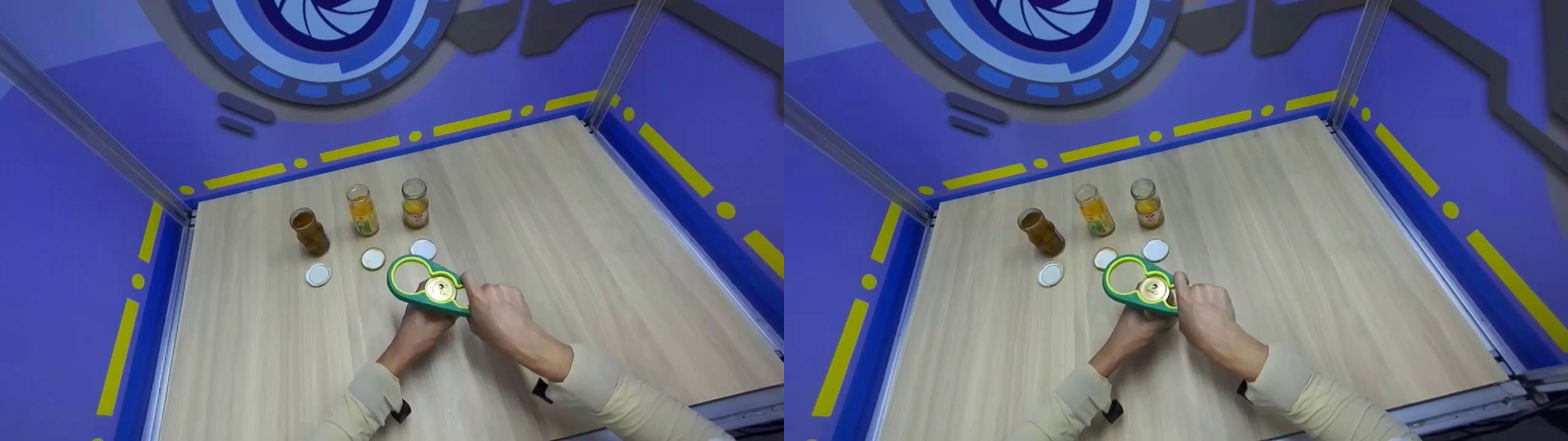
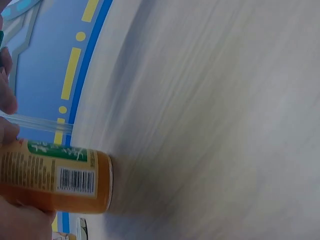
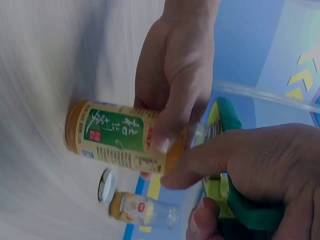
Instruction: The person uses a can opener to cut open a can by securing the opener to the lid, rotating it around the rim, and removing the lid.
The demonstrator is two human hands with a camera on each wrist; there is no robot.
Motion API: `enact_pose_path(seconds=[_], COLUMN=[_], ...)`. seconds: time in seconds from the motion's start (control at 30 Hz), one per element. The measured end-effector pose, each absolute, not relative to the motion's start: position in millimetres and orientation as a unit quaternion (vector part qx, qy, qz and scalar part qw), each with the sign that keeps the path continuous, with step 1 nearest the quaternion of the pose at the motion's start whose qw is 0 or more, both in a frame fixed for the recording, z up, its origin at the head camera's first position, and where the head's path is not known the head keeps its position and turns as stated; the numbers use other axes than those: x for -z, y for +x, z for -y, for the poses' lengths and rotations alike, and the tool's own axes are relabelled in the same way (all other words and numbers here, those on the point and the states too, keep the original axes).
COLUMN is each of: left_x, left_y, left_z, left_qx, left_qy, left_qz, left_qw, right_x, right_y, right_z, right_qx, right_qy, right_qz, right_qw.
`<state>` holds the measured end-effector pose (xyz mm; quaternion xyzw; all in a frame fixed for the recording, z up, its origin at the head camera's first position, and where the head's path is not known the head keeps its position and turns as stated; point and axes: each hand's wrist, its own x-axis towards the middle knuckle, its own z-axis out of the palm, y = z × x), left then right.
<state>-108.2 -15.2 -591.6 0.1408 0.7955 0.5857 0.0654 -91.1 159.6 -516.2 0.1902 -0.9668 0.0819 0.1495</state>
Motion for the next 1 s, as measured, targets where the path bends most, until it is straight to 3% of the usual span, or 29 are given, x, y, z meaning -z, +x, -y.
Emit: enact_pose_path(seconds=[0.4,0.7,0.9,1.0], left_x=[596.2,603.1,596.1,592.5], left_y=[-106.7,-89.1,-92.5,-96.6], left_z=[13.6,20.1,35.9,42.2], left_qx=[-0.571,-0.604,-0.558,-0.555], left_qy=[0.138,0.139,0.245,0.295], left_qz=[-0.809,-0.78,-0.785,-0.762], left_qw=[0.027,0.086,0.112,0.156], right_x=[519.5,521.5,521.7,521.3], right_y=[-71.5,-60.7,-66.6,-70.3], right_z=[-143.2,-156.3,-170.0,-178.8], right_qx=[-0.127,-0.121,-0.088,-0.077], right_qy=[0.137,0.171,0.237,0.28], right_qz=[0.974,0.97,0.96,0.95], right_qw=[0.126,0.124,0.118,0.116])
